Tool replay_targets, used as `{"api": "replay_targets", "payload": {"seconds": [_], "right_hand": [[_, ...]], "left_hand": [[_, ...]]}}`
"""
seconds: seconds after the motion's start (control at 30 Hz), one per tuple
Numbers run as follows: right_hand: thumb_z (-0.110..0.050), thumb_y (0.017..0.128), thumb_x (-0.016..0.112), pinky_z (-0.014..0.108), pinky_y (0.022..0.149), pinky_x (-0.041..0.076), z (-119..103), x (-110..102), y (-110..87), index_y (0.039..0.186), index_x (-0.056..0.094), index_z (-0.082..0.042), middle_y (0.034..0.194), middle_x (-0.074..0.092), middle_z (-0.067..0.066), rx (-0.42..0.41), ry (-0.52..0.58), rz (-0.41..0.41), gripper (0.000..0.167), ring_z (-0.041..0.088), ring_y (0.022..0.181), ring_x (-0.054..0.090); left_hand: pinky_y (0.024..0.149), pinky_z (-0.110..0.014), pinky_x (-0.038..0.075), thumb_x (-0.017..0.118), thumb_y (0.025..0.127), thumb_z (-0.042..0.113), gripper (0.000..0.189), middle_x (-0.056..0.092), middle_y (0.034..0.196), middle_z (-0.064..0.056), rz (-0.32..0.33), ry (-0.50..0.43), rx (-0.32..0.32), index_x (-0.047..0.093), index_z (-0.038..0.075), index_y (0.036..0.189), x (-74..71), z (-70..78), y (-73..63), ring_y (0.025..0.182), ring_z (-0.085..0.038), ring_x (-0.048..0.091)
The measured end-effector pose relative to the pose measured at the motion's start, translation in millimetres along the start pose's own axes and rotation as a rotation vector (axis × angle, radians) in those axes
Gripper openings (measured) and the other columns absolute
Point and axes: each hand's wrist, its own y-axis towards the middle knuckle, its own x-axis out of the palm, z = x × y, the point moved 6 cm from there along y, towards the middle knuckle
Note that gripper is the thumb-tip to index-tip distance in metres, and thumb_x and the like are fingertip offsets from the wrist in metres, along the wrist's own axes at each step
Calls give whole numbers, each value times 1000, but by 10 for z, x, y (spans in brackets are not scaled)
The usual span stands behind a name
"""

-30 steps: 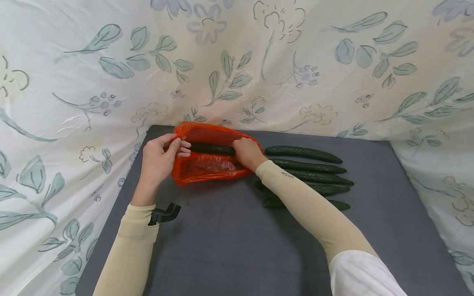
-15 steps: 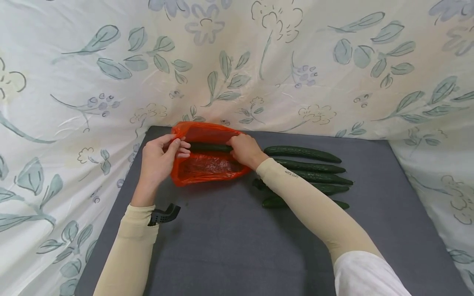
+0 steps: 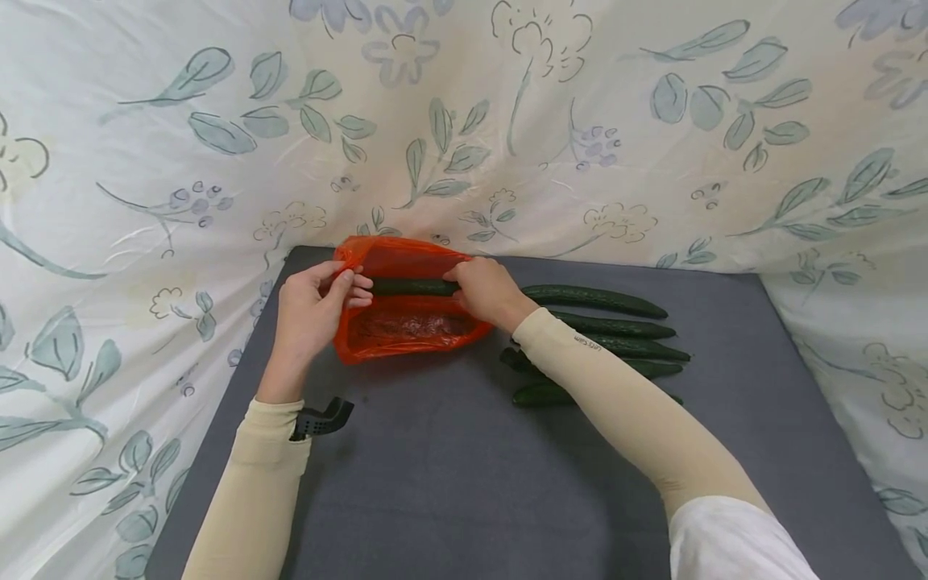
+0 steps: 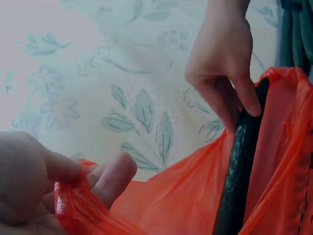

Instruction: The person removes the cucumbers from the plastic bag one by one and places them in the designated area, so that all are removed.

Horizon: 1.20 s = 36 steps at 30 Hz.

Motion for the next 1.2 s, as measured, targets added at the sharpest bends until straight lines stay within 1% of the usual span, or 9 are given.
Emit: {"api": "replay_targets", "payload": {"seconds": [0.1, 0.27, 0.4, 0.53, 0.7, 0.83, 1.0, 1.07, 1.2], "right_hand": [[-12, 101, 78, 44, 96, 64, 15, -44, -62, 140, 75, -11, 133, 76, 7, -11, 8, 2, 39, 27, 109, 75], [-11, 102, 76, 37, 73, 63, 68, -111, -179, 142, 73, -10, 128, 77, 9, -29, 18, 8, 40, 22, 82, 73], [-9, 103, 75, 33, 57, 50, 143, -177, -280, 143, 72, -10, 101, 79, 7, -36, 37, 13, 40, 19, 59, 60], [-8, 102, 75, 32, 52, 40, 231, -216, -383, 143, 72, -9, 76, 68, 2, -41, 63, 16, 41, 19, 49, 48], [-8, 102, 76, 32, 52, 38, 352, -252, -515, 142, 73, -8, 73, 66, 2, -50, 74, 45, 40, 17, 48, 44], [-7, 103, 75, 32, 53, 40, 443, -273, -632, 143, 72, -9, 78, 70, 3, -51, 85, 53, 41, 17, 50, 46], [-6, 102, 76, 33, 56, 45, 542, -341, -802, 144, 71, -8, 112, 80, 9, -57, 103, 90, 42, 16, 54, 52], [-5, 101, 77, 34, 59, 49, 586, -385, -875, 142, 72, -7, 122, 79, 11, -66, 105, 120, 41, 16, 60, 58], [-4, 100, 79, 36, 67, 56, 672, -459, -1017, 140, 74, -8, 127, 77, 12, -85, 94, 166, 41, 18, 75, 68]], "left_hand": [[80, -25, 65, 61, 112, 10, 27, 77, 106, -24, 1, 4, 4, 71, -10, 127, 1, -1, 4, 81, -14, 79], [80, -26, 65, 61, 112, 10, 26, 77, 106, -23, -5, 6, 4, 71, -10, 127, 4, 7, 15, 81, -15, 79], [80, -25, 65, 61, 112, 10, 27, 77, 106, -23, -9, 13, -8, 71, -10, 128, 8, 6, 29, 81, -15, 79], [80, -26, 64, 61, 112, 11, 28, 77, 107, -23, -10, 20, -21, 71, -10, 130, 9, 1, 35, 81, -14, 79], [80, -27, 65, 62, 112, 11, 28, 77, 107, -24, -14, 16, -25, 71, -9, 129, 15, 7, 51, 81, -14, 79], [80, -25, 64, 62, 112, 11, 28, 77, 107, -24, -14, 14, -23, 71, -10, 129, 16, 14, 58, 81, -13, 79], [80, -25, 64, 62, 112, 12, 29, 77, 107, -24, -17, 32, -29, 71, -10, 130, 11, 13, 66, 81, -12, 79], [80, -25, 64, 62, 112, 12, 29, 78, 107, -23, -18, 38, -29, 71, -9, 130, 12, 15, 73, 81, -12, 79], [80, -25, 64, 62, 112, 12, 29, 78, 107, -23, -17, 40, -24, 71, -9, 130, 12, 23, 83, 82, -13, 79]]}}
